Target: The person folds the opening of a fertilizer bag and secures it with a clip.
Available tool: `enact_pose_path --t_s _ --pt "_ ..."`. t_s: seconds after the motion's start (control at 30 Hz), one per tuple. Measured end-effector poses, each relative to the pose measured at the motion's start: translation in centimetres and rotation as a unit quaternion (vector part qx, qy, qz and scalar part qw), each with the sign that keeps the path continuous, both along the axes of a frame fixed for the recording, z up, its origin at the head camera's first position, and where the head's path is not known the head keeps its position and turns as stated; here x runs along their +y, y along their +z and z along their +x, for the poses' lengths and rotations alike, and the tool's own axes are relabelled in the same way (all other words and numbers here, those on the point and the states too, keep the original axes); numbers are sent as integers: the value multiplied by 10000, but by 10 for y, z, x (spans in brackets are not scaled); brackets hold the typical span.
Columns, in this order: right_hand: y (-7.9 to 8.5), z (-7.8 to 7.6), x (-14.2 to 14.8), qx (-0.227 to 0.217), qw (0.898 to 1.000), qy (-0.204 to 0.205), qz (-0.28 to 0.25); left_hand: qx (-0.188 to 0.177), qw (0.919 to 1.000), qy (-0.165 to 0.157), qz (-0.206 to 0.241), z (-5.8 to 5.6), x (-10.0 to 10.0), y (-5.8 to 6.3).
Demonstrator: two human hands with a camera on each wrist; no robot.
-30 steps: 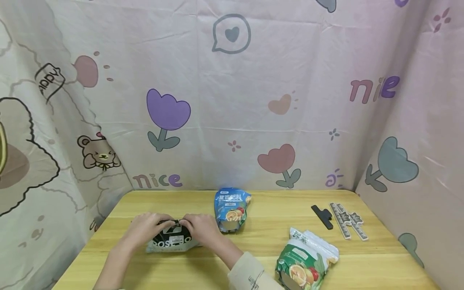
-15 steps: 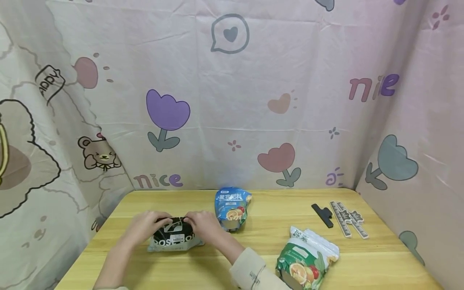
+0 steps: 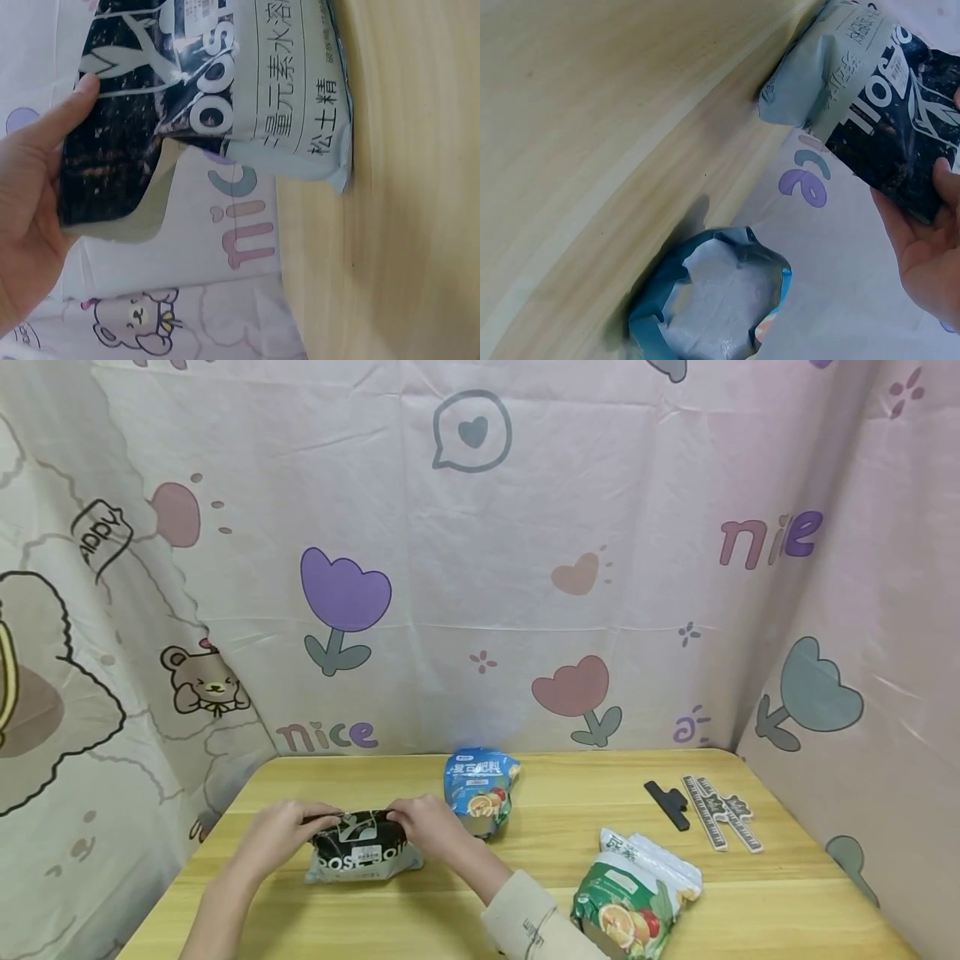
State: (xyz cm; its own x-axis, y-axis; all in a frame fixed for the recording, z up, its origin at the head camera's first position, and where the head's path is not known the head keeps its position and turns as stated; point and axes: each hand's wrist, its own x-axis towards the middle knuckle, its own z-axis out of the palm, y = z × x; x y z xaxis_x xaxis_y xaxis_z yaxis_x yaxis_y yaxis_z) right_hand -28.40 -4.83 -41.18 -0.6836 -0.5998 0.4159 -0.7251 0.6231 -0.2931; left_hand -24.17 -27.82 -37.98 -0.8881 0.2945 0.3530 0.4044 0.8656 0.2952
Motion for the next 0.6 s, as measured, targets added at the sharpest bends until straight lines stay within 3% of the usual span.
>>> enact_pose_path --t_s 0.23,0.33,0.5,0.6 --pt "0 -2 6 -209 9997 5 -122 -378 9956 333 785 4 -19 -5" --pt "-1 -3 9 -182 9997 -34 -136 -533 9894 381 1298 4 -24 -10" --pt "-1 -4 10 -159 9997 -11 -165 -1036 9625 712 2405 3 -31 -20" --pt "-1 -3 10 -160 9997 6 -170 -1148 9455 894 2914 3 -34 -27"
